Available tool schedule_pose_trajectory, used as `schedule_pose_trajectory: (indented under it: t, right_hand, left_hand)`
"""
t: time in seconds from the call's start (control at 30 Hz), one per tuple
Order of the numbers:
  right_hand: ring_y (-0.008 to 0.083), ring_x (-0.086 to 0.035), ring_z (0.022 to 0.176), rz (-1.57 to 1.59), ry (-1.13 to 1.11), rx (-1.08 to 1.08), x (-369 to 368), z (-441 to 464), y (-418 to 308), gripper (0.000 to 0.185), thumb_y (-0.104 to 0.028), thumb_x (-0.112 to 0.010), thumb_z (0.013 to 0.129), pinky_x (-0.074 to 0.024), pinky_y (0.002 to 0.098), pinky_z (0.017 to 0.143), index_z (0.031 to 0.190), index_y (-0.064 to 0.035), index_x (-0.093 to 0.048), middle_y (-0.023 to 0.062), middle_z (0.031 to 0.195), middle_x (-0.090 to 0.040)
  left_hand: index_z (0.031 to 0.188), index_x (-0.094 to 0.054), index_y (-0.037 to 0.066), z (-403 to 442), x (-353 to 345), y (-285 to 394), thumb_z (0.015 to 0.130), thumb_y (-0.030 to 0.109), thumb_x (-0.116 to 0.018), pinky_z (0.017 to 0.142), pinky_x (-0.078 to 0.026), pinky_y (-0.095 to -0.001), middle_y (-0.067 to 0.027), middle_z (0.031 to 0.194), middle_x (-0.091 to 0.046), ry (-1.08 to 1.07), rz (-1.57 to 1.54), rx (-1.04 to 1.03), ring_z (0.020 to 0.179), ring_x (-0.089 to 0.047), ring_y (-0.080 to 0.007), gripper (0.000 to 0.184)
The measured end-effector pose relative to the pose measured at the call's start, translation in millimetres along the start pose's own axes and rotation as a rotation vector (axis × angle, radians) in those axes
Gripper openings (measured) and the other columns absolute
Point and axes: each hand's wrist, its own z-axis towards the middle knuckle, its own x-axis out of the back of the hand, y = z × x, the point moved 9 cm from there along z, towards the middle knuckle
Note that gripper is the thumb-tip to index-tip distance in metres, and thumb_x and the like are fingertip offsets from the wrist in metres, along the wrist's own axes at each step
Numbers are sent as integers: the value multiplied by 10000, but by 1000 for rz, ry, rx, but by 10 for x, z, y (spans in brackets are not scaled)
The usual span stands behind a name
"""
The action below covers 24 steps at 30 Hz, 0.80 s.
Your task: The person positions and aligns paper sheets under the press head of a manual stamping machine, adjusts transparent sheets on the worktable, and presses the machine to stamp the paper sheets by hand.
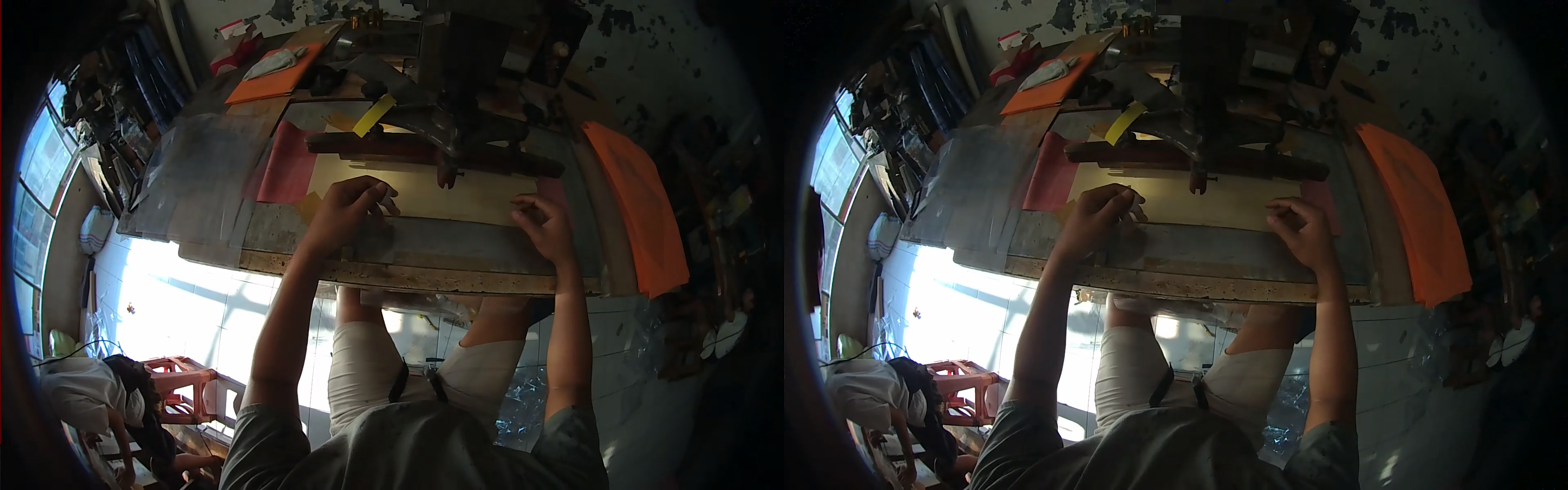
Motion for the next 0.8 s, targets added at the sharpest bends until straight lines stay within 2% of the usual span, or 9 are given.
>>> schedule_pose_trajectory:
  t: [0.13,0.23,0.33,0.43,0.53,0.57,0.67,0.77,0.8]
  right_hand:
    - [192,-741,1069,-17,-117,-40,-173,-42,-125,319,-180,-832,957,-536,345,985,1242,-47,-780,73,1101,-792]
    - [248,-720,1144,-111,-134,141,-327,-68,-490,374,-203,-843,949,-530,386,1023,1286,-58,-767,90,1184,-776]
    - [291,-689,1201,-55,-105,78,-486,-139,-697,395,-211,-840,949,-520,414,1048,1306,-65,-757,111,1227,-760]
    - [218,-721,1041,-52,-58,55,-471,-220,-748,315,-160,-806,985,-552,346,922,1278,-60,-747,75,1134,-767]
    - [155,-699,912,5,-34,-32,-148,-371,-863,197,-96,-755,1017,-534,297,805,1209,-53,-740,45,1030,-740]
    - [135,-687,871,24,-34,-69,5,-443,-886,157,-72,-733,1029,-523,282,768,1184,-52,-736,35,993,-727]
    - [116,-653,852,-22,33,-87,659,-660,-882,118,-16,-686,1034,-493,278,742,1140,-53,-722,22,952,-684]
    - [152,-685,918,-255,8,-114,1305,-799,-749,119,10,-654,1033,-517,293,804,1106,-22,-742,46,983,-686]
    - [161,-691,938,-321,21,-122,1494,-825,-707,117,15,-649,1031,-524,299,825,1088,-11,-748,53,997,-687]
  left_hand:
    - [1194,-742,-30,-10,-32,-19,1141,288,-609,758,-564,-265,-37,961,-769,-39,-25,7,800,-700,-88,348]
    - [1175,-740,-20,-22,-37,-24,1144,302,-600,724,-529,-251,-31,967,-773,-28,-34,11,809,-695,-78,353]
    - [1152,-737,-9,-62,-42,109,1146,320,-589,694,-484,-239,-25,972,-776,-43,16,-32,820,-687,-69,361]
    - [1150,-736,17,-40,-34,71,1148,339,-578,678,-448,-239,-21,977,-782,-41,-10,-85,832,-678,-60,358]
    - [1174,-728,11,-93,21,101,1147,325,-580,712,-487,-263,-44,977,-788,27,34,-114,823,-683,-83,349]
    - [1147,-739,-13,-128,74,86,1141,298,-595,793,-560,-306,-79,982,-807,86,86,-178,820,-713,-137,343]
    - [1152,-752,28,-493,243,173,1092,251,-661,764,-554,-336,-63,986,-822,226,514,-218,838,-757,-179,249]
    - [1204,-744,71,-966,367,184,1062,207,-649,958,-527,-412,-93,1173,-797,338,749,-315,1078,-746,-304,218]
    - [1209,-742,76,-1108,368,140,1063,215,-641,1010,-500,-431,-96,1226,-782,393,792,-346,1147,-723,-313,225]
